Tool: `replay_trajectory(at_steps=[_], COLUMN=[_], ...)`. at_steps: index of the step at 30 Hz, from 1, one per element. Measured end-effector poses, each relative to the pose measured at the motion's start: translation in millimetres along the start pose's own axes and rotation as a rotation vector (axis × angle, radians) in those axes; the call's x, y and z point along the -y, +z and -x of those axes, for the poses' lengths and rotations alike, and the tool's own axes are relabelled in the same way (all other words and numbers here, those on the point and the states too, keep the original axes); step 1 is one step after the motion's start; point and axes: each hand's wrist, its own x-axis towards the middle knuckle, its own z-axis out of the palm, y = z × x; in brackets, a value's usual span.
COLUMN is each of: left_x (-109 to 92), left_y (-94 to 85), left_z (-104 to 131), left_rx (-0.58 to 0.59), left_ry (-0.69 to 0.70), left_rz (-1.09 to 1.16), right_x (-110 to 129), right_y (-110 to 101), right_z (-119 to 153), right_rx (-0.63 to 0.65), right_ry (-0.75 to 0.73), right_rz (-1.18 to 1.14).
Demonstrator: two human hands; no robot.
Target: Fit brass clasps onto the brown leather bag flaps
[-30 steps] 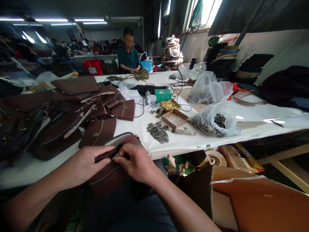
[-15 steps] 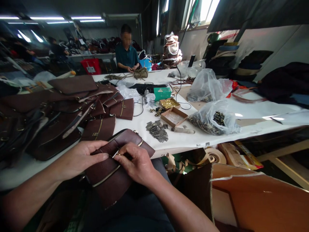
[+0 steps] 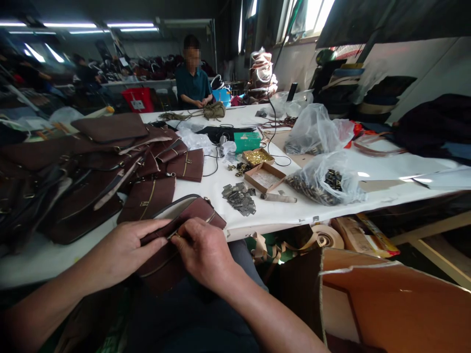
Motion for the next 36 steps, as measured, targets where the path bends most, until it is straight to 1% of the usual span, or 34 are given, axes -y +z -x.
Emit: replay_trajectory(at_steps=[2, 5, 7, 10, 15, 18, 22, 28, 33, 36], left_x=[-4, -6, -5, -3, 0, 2, 3, -4, -5, -6], left_y=[0.0, -1.7, -3.4, -7.0, -14.7, -17.6, -16.2, -8.0, -6.9, -4.5], left_z=[2, 2, 1, -3, -7, -5, -1, 0, 1, 1], left_rx=[0.005, 0.052, 0.083, 0.115, 0.182, 0.197, 0.168, 0.056, 0.06, 0.031], left_ry=[0.035, 0.069, 0.066, 0.006, -0.167, -0.191, -0.149, -0.172, -0.216, -0.247], left_rz=[-0.031, -0.048, -0.051, -0.004, 0.233, 0.268, 0.161, 0.053, 0.096, 0.104], right_x=[2, 2, 1, -2, -12, -16, -14, -7, -7, -9], right_y=[-1, -8, -13, -17, -11, -6, -4, -6, -4, -3], right_z=[0, -4, -7, -10, -10, -11, -13, -9, -6, -7], right_rx=[0.016, 0.101, 0.156, 0.174, 0.13, 0.128, 0.108, 0.097, 0.087, 0.087], right_ry=[0.019, 0.049, 0.079, 0.113, 0.143, 0.157, 0.138, 0.157, 0.141, 0.122], right_rz=[-0.03, -0.084, -0.118, -0.158, -0.254, -0.312, -0.296, -0.167, -0.156, -0.13])
